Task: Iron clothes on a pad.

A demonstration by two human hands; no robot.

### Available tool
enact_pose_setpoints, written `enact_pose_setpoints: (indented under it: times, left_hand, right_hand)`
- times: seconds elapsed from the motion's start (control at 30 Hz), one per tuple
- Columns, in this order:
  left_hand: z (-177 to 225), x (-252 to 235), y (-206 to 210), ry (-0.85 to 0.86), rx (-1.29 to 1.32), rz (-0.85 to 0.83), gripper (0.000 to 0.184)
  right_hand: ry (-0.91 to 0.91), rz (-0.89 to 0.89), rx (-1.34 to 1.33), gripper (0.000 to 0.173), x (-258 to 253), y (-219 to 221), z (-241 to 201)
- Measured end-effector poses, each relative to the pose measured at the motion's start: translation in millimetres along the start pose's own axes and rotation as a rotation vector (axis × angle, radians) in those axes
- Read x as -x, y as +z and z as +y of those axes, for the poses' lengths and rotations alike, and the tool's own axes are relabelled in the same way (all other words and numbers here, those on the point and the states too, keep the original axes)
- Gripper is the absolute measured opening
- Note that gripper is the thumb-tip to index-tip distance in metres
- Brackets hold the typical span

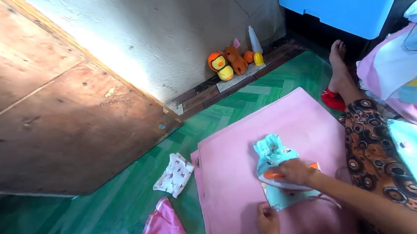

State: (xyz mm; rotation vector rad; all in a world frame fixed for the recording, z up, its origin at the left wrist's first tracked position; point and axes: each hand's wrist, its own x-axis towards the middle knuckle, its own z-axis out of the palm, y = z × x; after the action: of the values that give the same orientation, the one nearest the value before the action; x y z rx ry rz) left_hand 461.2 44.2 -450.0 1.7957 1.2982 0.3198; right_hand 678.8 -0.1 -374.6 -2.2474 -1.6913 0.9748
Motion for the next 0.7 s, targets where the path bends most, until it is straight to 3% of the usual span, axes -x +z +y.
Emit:
enact_pose_setpoints:
  times: [0.2,0.53,0.7]
  left_hand:
    - [1,-1,1,-0.025,0.002,-0.009,0.026]
    - [-1,-2,4,-0.033,0.025,0.026,0.031]
    - [4,0,1,-0.041,0.033,0.036,0.044]
  right_hand:
    - [0.061,0.045,-0.038,0.050,-18,-21,13]
    - [-0.046,-0.087,-0.016,0.049,48,35,-7]
    - [-0.028,-0.049,0.015,0.049,39,30,-8]
